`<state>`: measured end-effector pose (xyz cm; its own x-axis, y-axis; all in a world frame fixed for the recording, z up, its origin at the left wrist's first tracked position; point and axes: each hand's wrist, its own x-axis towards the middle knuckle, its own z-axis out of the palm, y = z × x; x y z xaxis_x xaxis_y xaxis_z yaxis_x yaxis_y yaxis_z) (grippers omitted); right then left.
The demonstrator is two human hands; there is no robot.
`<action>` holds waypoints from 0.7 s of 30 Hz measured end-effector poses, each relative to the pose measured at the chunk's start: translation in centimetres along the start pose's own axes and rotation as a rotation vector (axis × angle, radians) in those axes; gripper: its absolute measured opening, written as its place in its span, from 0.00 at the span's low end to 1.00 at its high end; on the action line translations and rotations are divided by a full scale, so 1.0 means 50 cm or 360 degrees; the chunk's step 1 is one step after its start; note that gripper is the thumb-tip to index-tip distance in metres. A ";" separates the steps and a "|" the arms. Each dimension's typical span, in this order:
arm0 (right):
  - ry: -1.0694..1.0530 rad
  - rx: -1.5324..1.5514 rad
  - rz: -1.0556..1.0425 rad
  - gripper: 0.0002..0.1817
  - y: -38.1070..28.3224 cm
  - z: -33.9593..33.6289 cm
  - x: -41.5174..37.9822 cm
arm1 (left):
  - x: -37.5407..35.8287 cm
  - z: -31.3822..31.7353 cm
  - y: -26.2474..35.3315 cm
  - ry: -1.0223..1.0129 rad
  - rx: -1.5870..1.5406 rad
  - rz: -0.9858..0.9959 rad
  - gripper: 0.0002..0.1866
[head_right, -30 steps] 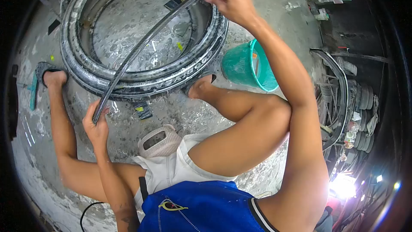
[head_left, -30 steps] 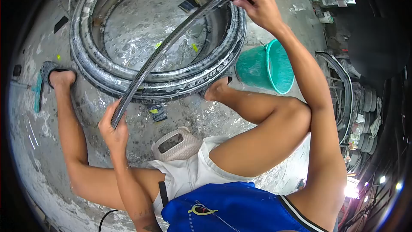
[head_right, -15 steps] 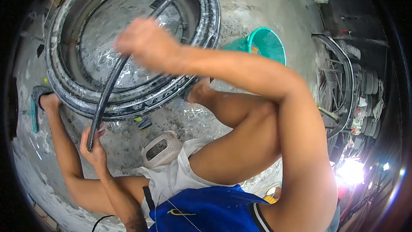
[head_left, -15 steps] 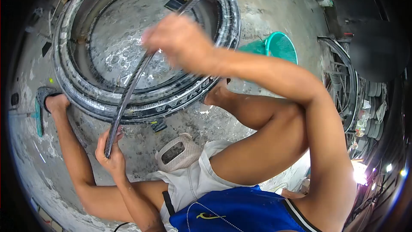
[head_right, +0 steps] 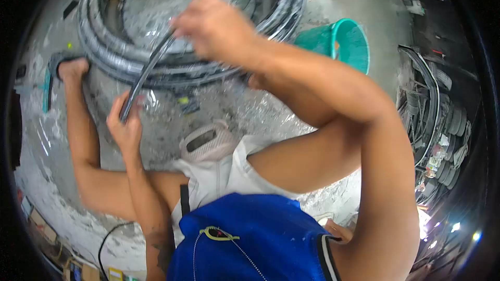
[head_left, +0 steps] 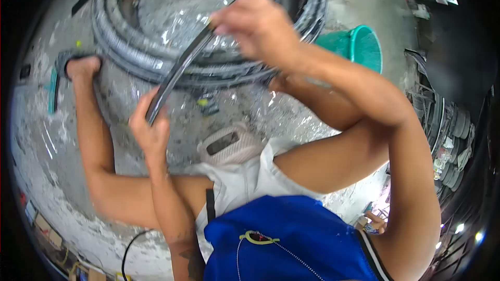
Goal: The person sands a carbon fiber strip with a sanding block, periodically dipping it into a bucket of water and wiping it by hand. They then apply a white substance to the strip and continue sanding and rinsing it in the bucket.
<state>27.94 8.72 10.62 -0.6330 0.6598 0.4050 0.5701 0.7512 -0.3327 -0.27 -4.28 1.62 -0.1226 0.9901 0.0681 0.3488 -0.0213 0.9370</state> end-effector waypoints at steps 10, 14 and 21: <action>0.0301 -0.0428 0.0427 0.15 -0.120 0.081 0.003 | -0.003 0.010 0.032 -0.0012 -0.0080 -0.0131 0.27; 0.0060 -0.0157 0.0170 0.12 -0.195 0.072 0.003 | -0.012 0.010 0.018 -0.0026 0.0057 0.0099 0.27; -0.0066 -0.0934 0.0858 0.03 -0.012 0.006 0.024 | -0.005 0.006 0.018 0.0007 0.0138 0.0342 0.29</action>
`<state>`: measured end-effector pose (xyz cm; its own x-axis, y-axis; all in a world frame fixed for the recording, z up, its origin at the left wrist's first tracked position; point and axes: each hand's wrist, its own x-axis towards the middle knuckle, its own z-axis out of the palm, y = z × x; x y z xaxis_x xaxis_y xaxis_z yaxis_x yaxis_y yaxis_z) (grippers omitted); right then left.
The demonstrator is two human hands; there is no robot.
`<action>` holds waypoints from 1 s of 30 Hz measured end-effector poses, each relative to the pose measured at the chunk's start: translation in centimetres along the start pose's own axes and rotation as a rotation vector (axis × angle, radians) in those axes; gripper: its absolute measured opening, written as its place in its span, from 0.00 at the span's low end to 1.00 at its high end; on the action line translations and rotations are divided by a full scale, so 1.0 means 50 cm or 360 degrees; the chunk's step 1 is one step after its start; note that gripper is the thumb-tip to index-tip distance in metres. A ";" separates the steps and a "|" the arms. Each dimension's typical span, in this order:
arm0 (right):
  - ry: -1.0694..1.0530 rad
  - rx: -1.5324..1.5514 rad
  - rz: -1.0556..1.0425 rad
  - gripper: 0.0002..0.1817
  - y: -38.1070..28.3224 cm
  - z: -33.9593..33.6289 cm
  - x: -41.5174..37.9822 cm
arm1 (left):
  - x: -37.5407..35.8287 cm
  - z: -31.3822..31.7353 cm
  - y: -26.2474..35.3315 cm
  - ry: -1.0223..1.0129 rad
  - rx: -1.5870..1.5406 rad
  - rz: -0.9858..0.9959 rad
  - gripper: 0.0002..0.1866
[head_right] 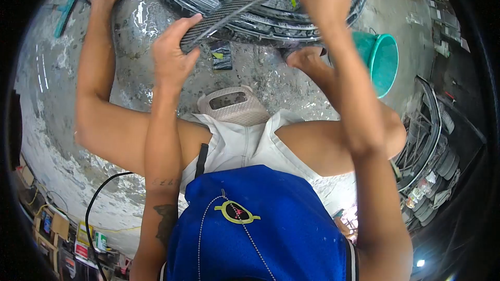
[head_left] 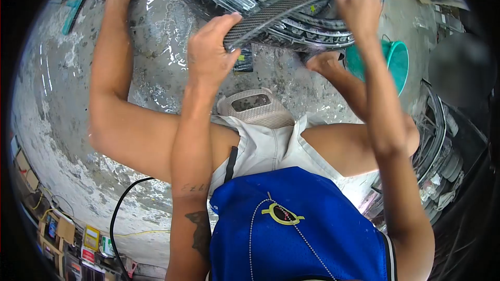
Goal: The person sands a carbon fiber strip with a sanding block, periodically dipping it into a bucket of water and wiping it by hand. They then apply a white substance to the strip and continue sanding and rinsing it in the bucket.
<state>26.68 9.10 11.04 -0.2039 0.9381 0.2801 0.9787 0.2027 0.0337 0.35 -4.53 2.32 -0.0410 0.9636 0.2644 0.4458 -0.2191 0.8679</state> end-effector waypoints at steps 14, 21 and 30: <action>0.0049 -0.0071 -0.0259 0.08 -0.002 -0.013 -0.032 | -0.002 0.000 0.002 -0.0077 0.0114 0.0047 0.32; -0.0128 0.0635 -0.0750 0.17 -0.126 -0.060 -0.142 | -0.010 0.012 -0.005 -0.0040 0.0184 0.0154 0.30; -0.0192 0.0297 -0.0183 0.10 0.052 -0.086 -0.047 | -0.009 0.004 0.011 -0.0074 0.0154 0.0191 0.26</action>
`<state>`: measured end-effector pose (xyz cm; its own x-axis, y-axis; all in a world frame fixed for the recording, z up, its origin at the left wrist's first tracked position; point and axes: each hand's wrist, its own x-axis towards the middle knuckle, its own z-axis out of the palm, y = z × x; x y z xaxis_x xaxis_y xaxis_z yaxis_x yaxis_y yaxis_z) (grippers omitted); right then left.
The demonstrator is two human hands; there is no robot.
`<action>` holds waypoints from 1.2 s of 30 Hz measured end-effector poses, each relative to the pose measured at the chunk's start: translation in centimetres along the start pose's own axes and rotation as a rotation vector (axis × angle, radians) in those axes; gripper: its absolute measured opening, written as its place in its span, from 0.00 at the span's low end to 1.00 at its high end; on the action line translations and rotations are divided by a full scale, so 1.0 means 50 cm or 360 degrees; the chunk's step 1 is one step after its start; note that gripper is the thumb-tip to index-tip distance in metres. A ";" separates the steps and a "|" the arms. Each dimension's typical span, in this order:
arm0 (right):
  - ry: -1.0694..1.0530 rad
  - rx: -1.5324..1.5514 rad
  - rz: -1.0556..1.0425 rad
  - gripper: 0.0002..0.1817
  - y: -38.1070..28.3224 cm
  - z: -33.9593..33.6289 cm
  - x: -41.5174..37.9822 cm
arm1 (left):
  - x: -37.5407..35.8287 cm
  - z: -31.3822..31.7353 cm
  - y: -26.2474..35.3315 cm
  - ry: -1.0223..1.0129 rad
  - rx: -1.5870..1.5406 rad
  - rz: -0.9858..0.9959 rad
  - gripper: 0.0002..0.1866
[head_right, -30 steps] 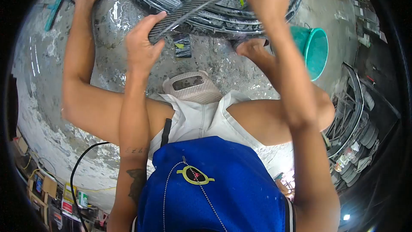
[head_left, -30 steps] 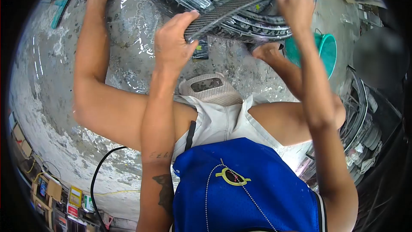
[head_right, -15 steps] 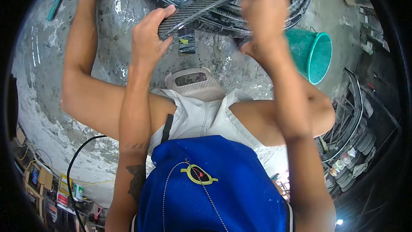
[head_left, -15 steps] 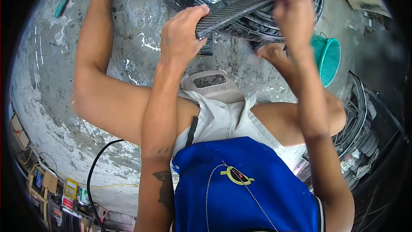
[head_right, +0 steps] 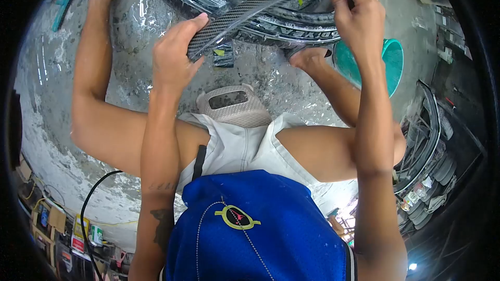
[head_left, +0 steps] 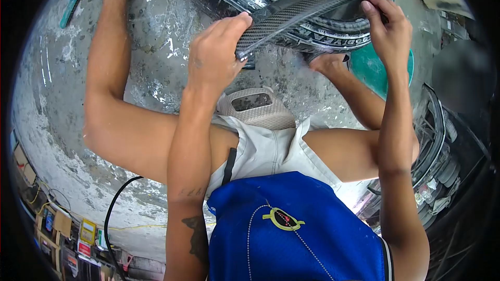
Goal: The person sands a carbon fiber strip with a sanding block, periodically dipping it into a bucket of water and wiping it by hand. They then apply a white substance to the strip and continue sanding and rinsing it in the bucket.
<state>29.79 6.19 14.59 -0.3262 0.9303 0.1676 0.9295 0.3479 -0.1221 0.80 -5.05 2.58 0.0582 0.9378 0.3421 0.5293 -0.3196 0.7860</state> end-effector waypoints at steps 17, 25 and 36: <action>-0.0599 -0.0116 -0.0447 0.34 -0.002 -0.041 -0.022 | -0.004 0.011 -0.010 0.0102 0.0208 0.0169 0.22; -0.0406 0.0083 -0.0169 0.21 0.030 -0.071 0.000 | 0.008 0.006 -0.001 0.0155 0.0258 0.0236 0.21; -0.0280 0.1150 -0.0301 0.22 0.064 0.018 0.009 | 0.004 0.003 0.005 0.0088 -0.0166 -0.0007 0.22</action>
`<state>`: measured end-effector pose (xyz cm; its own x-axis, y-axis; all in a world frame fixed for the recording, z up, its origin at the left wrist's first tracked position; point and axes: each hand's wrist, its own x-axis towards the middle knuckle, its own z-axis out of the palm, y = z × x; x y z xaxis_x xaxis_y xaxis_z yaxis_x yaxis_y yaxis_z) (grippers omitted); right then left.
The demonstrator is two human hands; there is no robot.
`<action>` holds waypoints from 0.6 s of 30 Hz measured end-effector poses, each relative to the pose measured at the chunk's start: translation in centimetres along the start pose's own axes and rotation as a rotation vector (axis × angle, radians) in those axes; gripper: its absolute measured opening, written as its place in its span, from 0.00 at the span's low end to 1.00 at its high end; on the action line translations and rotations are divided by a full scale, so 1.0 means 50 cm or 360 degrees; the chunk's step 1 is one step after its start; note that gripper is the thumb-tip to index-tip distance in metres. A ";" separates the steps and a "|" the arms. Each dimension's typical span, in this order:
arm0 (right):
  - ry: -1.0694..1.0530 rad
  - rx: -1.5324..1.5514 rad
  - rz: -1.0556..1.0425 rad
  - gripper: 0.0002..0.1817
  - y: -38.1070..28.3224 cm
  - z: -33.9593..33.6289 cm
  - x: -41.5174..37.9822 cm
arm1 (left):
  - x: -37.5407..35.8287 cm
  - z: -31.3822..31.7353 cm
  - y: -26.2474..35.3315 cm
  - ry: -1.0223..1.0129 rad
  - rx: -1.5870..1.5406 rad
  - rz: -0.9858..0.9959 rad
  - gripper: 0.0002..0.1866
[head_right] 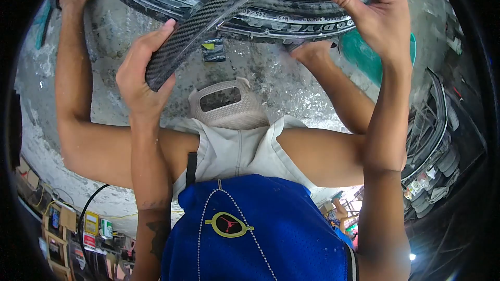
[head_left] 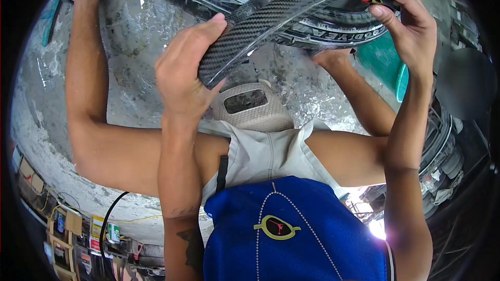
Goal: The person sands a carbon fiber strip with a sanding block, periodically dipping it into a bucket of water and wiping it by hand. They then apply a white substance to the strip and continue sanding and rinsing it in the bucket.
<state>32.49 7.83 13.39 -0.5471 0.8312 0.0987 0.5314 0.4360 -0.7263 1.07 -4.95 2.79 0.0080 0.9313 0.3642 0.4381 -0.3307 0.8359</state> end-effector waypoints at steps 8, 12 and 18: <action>-0.0200 0.0281 -0.0419 0.15 0.020 0.062 0.091 | 0.004 -0.007 0.003 -0.0056 -0.0158 -0.0539 0.18; -0.0312 0.0623 -0.0802 0.13 -0.037 0.209 0.103 | 0.000 -0.012 -0.006 -0.0037 -0.0288 -0.0497 0.15; -0.0190 0.0370 -0.1131 0.18 -0.075 0.296 0.115 | 0.007 0.005 -0.012 0.0115 -0.0307 -0.0360 0.14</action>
<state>17.76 5.87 6.60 -0.7804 0.3283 0.5322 -0.1184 0.7581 -0.6413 1.02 -4.40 2.29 -0.1370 0.9736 0.1827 0.2427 -0.1458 0.9591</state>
